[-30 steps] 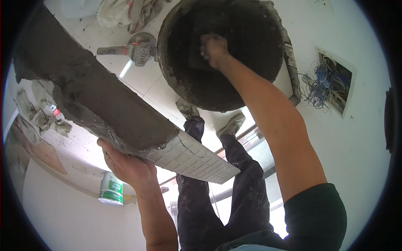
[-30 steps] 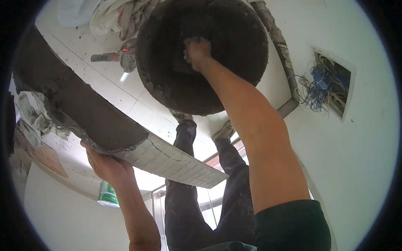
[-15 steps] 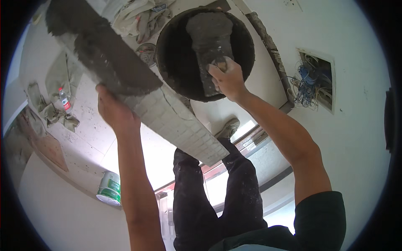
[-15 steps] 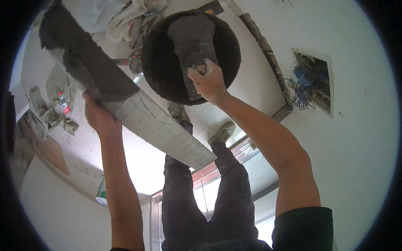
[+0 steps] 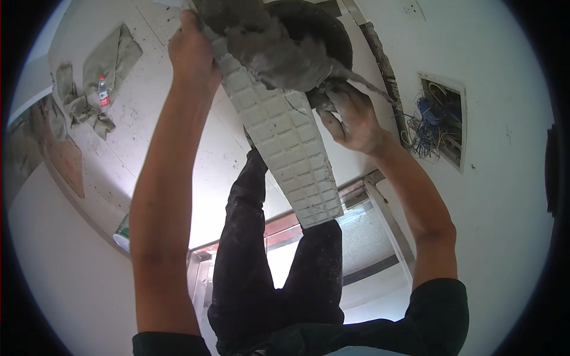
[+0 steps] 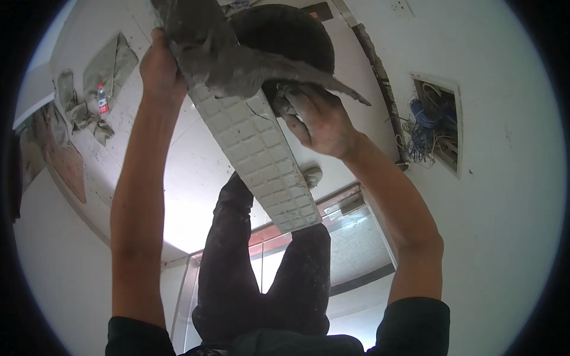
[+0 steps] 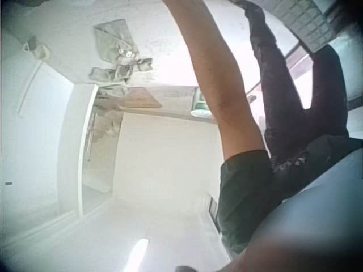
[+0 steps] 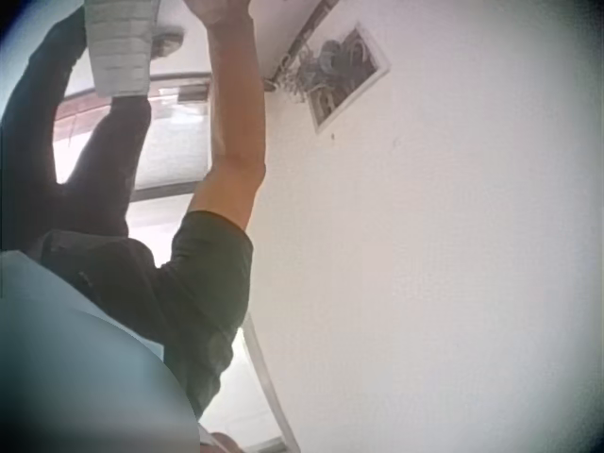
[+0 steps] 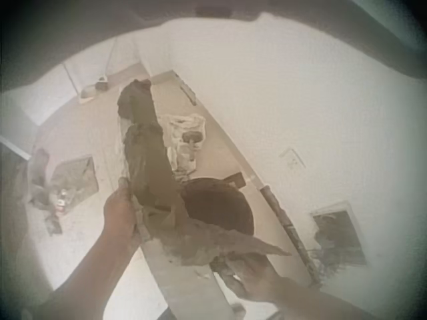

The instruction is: Applying mortar to wall tiles and installing them into a gap in a wall/ceiling area using a trowel and rubber mallet.

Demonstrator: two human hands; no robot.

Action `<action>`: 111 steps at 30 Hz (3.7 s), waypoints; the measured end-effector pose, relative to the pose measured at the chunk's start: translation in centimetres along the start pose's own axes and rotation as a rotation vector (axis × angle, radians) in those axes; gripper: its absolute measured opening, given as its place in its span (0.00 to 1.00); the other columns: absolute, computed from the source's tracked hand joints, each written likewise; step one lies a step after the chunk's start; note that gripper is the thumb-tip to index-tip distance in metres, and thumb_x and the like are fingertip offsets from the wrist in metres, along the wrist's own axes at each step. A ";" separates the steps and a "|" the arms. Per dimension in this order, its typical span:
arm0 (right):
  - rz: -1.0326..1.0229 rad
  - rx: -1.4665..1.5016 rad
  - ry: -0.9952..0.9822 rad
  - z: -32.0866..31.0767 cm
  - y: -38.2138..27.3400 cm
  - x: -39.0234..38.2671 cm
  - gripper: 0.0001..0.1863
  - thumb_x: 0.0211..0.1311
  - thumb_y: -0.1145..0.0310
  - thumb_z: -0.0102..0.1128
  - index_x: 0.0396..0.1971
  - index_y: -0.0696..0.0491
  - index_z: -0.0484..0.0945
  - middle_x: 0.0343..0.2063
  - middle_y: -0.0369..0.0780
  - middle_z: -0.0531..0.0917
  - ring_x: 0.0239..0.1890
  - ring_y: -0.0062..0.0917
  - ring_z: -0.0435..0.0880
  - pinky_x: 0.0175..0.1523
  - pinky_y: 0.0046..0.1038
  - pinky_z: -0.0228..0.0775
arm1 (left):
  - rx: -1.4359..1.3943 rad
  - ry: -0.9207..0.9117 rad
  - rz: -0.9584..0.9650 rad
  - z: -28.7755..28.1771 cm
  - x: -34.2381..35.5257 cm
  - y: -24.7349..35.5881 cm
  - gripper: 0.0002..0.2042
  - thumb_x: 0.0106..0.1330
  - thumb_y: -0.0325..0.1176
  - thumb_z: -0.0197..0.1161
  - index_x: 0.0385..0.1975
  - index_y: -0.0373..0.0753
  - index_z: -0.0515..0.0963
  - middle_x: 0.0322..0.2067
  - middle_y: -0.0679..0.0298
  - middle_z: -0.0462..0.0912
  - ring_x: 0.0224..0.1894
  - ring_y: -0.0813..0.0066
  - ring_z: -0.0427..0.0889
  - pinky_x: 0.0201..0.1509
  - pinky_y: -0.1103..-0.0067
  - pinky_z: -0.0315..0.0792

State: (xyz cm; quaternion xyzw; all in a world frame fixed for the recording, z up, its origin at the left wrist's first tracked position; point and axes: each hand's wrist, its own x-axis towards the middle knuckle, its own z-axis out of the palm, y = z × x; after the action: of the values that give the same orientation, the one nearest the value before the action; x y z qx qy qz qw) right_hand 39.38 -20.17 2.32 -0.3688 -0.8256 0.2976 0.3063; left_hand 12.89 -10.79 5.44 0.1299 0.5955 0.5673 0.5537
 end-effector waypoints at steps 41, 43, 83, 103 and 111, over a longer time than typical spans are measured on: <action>1.525 0.528 -0.329 23.7 21.7 7.9 0.12 0.64 0.62 0.55 0.29 0.56 0.74 0.17 0.36 0.74 0.15 0.21 0.69 0.20 0.25 0.63 | 0.629 0.218 0.274 -19.1 4.6 -3.1 0.26 0.56 0.29 0.68 0.55 0.31 0.67 0.49 0.55 0.76 0.49 0.67 0.77 0.56 0.75 0.69; 1.482 0.511 -0.353 23.7 21.5 7.0 0.12 0.64 0.61 0.55 0.29 0.56 0.75 0.17 0.36 0.74 0.15 0.21 0.70 0.20 0.25 0.64 | 1.053 0.142 0.361 -19.8 4.6 -3.1 0.24 0.60 0.30 0.65 0.54 0.29 0.67 0.49 0.54 0.75 0.49 0.68 0.77 0.57 0.76 0.70; -0.247 -0.118 -0.216 -4.0 5.9 0.7 0.25 0.50 0.64 0.66 0.50 0.54 0.75 0.49 0.44 0.78 0.53 0.39 0.75 0.62 0.39 0.62 | -0.052 0.110 0.016 -5.3 8.9 7.2 0.14 0.68 0.39 0.50 0.41 0.35 0.76 0.38 0.54 0.81 0.42 0.59 0.80 0.48 0.62 0.77; 1.593 0.571 -0.776 5.9 11.5 10.8 0.09 0.65 0.66 0.49 0.34 0.57 0.73 0.25 0.41 0.75 0.28 0.29 0.75 0.38 0.36 0.70 | -0.141 0.251 0.063 -11.8 7.4 7.2 0.20 0.74 0.42 0.43 0.59 0.38 0.65 0.55 0.58 0.72 0.56 0.59 0.72 0.60 0.64 0.70; 1.581 0.410 -0.611 20.5 21.4 9.8 0.08 0.65 0.66 0.51 0.31 0.55 0.74 0.22 0.38 0.71 0.23 0.22 0.69 0.29 0.29 0.66 | -0.072 0.326 -0.053 -14.6 8.0 2.1 0.20 0.73 0.41 0.42 0.58 0.34 0.65 0.55 0.53 0.71 0.55 0.57 0.73 0.60 0.64 0.70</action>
State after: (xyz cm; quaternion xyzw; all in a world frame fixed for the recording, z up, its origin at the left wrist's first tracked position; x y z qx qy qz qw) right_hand 28.29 -6.05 -23.24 -0.6755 -0.3038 0.6514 -0.1646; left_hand -2.73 -11.67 -0.69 0.0007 0.6599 0.5870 0.4690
